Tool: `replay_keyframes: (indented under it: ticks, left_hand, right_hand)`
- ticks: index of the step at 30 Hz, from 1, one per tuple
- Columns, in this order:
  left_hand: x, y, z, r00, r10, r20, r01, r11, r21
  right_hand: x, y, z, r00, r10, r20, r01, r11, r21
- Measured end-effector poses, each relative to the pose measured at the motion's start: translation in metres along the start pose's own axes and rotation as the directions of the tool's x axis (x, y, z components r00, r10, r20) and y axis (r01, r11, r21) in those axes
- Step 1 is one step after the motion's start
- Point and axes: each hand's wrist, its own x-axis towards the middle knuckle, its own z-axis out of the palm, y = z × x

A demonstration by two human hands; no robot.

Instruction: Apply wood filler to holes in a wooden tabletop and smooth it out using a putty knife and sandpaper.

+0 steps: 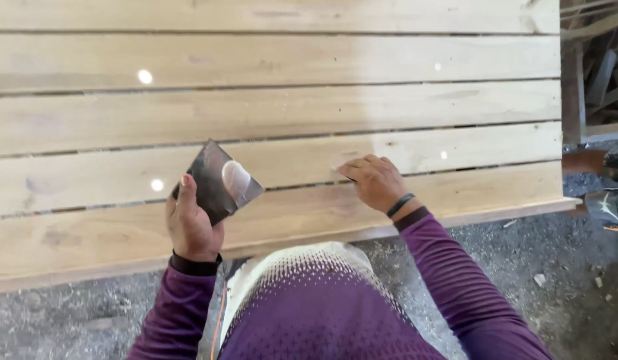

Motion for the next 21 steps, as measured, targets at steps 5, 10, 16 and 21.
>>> replay_keyframes:
  ticks: [5,10,16,21]
  left_hand:
    - [0.01,0.013,0.002,0.999,-0.035,-0.008,0.035,0.999,0.02]
    - [0.02,0.011,-0.006,0.998,-0.033,-0.048,0.035,0.999,0.037]
    - [0.028,0.001,-0.008,0.992,-0.029,-0.121,0.034,0.999,0.038]
    - [0.019,-0.004,-0.015,0.987,-0.072,-0.143,0.081,0.995,0.058]
  right_hand:
    - [0.043,0.045,0.005,0.996,0.019,0.086,-0.019,1.0,-0.007]
    - [0.09,0.032,-0.004,0.997,0.078,-0.025,-0.078,0.997,-0.027]
    - [0.102,0.065,-0.006,0.994,0.027,0.11,-0.026,1.0,-0.012]
    - [0.152,0.086,-0.01,0.99,0.033,0.136,-0.031,0.999,-0.02]
